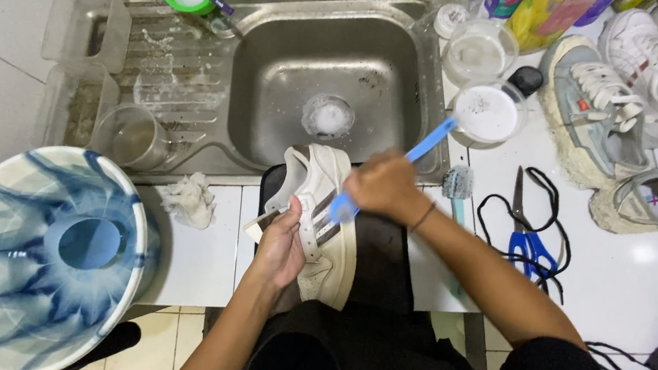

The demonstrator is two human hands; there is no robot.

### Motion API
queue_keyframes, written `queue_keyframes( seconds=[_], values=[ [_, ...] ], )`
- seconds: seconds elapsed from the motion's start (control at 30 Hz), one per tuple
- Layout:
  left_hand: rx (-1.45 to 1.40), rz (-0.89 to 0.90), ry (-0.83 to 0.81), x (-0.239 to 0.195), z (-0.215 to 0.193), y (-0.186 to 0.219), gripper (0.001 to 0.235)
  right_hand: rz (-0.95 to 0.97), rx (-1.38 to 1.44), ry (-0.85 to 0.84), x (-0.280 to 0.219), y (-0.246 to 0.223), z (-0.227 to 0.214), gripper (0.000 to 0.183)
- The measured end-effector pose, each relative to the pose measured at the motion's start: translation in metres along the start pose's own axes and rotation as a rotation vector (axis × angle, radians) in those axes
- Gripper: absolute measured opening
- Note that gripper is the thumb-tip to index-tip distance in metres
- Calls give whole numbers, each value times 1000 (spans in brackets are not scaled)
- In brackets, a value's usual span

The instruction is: The person scrubs a white sneaker with a blue brush over a sink, repeatedly dipping the brush into a small container of white cleaning solution. They rotate the shoe to clean different areas, including the toe, sides, and heel, then briefly rinse the shoe under running water before resuming scrubbing.

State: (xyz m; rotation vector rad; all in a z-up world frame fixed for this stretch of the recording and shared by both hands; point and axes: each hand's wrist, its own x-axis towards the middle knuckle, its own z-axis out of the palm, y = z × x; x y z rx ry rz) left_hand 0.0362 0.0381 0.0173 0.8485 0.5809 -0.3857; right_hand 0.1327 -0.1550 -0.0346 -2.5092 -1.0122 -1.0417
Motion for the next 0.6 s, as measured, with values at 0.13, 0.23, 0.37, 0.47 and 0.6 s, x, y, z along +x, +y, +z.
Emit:
queue_keyframes(
  seconds=[0.13, 0.23, 0.37, 0.47, 0.6],
  values=[
    [16, -18, -5, -1, 5, -2, 60, 58, 4, 29, 8, -21, -15, 36],
    [-15, -35, 15, -7, 9, -2, 54, -63, 163, 57, 25, -47, -30, 33],
    [11, -30, -8, -11, 9, 6, 56, -58, 36, 16, 14, -7, -17, 32],
    [15, -34, -25, -6, 6, 3, 57, -63, 97, -19, 23, -24, -32, 37],
    [41, -46, -55, -2, 2, 3, 57, -112, 63, -72, 29, -31, -47, 33]
  ],
)
